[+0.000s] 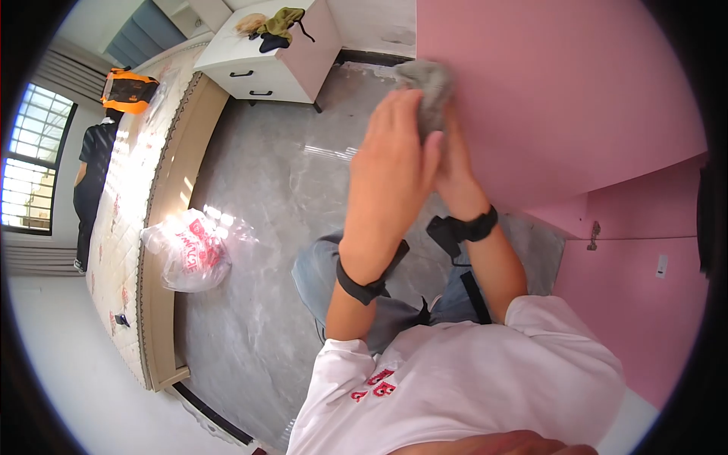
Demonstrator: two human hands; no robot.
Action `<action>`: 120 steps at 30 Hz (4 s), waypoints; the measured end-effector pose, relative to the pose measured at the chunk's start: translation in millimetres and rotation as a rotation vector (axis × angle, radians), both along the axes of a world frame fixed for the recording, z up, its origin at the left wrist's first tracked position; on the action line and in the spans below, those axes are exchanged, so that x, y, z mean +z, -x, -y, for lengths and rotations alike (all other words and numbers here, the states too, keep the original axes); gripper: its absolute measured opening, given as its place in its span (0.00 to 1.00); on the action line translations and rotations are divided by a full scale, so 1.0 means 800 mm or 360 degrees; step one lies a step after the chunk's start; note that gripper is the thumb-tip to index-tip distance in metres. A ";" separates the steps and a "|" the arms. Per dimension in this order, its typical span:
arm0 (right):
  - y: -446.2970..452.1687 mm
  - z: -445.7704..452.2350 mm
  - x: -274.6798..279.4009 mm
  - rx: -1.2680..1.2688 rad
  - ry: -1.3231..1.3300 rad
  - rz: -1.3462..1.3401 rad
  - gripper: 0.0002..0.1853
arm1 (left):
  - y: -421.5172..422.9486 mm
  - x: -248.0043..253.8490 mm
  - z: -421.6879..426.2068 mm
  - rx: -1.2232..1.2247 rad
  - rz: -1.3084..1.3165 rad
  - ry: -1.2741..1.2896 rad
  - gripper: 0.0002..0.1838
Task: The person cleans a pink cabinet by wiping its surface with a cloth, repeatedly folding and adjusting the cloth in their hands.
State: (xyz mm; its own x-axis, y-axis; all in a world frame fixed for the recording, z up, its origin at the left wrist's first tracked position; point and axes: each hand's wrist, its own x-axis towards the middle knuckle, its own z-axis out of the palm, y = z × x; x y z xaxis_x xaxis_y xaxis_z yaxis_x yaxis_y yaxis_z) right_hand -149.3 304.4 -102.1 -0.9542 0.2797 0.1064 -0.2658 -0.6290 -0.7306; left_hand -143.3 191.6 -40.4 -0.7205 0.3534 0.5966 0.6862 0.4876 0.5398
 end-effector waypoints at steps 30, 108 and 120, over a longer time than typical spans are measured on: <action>-0.226 -0.216 -0.089 -0.1294 -0.0810 0.0357 0.29 | -0.091 -0.062 -0.259 -0.1365 0.0133 -0.0020 0.37; -0.052 -0.067 -0.067 -0.0035 0.0037 0.0041 0.25 | -0.012 -0.050 -0.021 -0.0455 0.0372 -0.0139 0.26; -0.008 -0.036 -0.051 0.0002 0.0156 0.0472 0.25 | 0.012 -0.033 -0.009 -0.0146 0.0669 -0.0075 0.25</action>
